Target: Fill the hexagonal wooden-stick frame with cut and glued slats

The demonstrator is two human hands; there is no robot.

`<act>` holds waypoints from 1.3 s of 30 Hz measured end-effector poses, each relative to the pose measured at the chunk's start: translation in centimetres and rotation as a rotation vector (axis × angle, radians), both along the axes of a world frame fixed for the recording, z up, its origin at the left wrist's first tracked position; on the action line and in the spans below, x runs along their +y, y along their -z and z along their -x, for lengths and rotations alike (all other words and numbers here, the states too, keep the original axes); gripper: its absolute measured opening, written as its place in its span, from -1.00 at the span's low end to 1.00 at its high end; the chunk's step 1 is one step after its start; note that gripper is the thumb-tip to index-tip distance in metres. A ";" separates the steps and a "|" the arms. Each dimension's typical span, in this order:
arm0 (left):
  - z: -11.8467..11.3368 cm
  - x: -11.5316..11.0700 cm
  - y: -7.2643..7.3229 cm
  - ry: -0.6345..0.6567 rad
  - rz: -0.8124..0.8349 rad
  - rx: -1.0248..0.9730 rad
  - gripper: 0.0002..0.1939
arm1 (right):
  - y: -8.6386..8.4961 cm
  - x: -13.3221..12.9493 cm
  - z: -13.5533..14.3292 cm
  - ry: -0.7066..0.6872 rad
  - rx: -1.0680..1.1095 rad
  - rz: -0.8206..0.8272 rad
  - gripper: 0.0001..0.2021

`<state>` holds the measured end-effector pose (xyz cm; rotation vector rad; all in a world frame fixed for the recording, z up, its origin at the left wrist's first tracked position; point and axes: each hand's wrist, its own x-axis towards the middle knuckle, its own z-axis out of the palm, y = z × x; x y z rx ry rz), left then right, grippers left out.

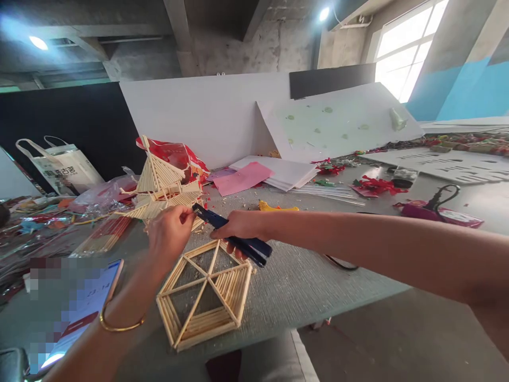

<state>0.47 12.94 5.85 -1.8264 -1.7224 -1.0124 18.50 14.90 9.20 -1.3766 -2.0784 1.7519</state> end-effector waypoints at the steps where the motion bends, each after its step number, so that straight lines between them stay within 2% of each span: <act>1: 0.0 0.0 0.1 0.002 0.005 -0.001 -0.85 | 0.0 0.0 0.0 0.006 -0.013 -0.002 -0.71; 12: -0.2 -0.6 1.0 0.023 -0.051 0.093 -0.84 | -0.7 -0.8 0.2 0.044 -0.160 -0.055 -0.69; 24: 0.5 -0.3 1.3 0.073 -0.029 0.058 -0.85 | -0.9 -0.4 0.3 0.009 -0.124 0.031 -0.73; 31: 0.8 0.4 1.4 0.110 -0.001 0.056 -0.86 | -1.1 -0.2 0.8 0.051 -0.203 -0.111 -0.73; 33: 0.7 0.6 1.2 0.143 0.033 -0.091 -0.88 | -1.0 0.0 0.9 0.069 -0.210 -0.150 -0.72; 37: 0.7 1.3 1.2 0.252 0.187 -0.686 -0.87 | -0.5 0.5 0.9 0.066 -0.207 -0.118 -0.70; 39: 0.7 1.6 1.5 0.285 0.255 -0.858 -0.80 | -0.3 0.6 0.8 0.071 -0.194 -0.109 -0.70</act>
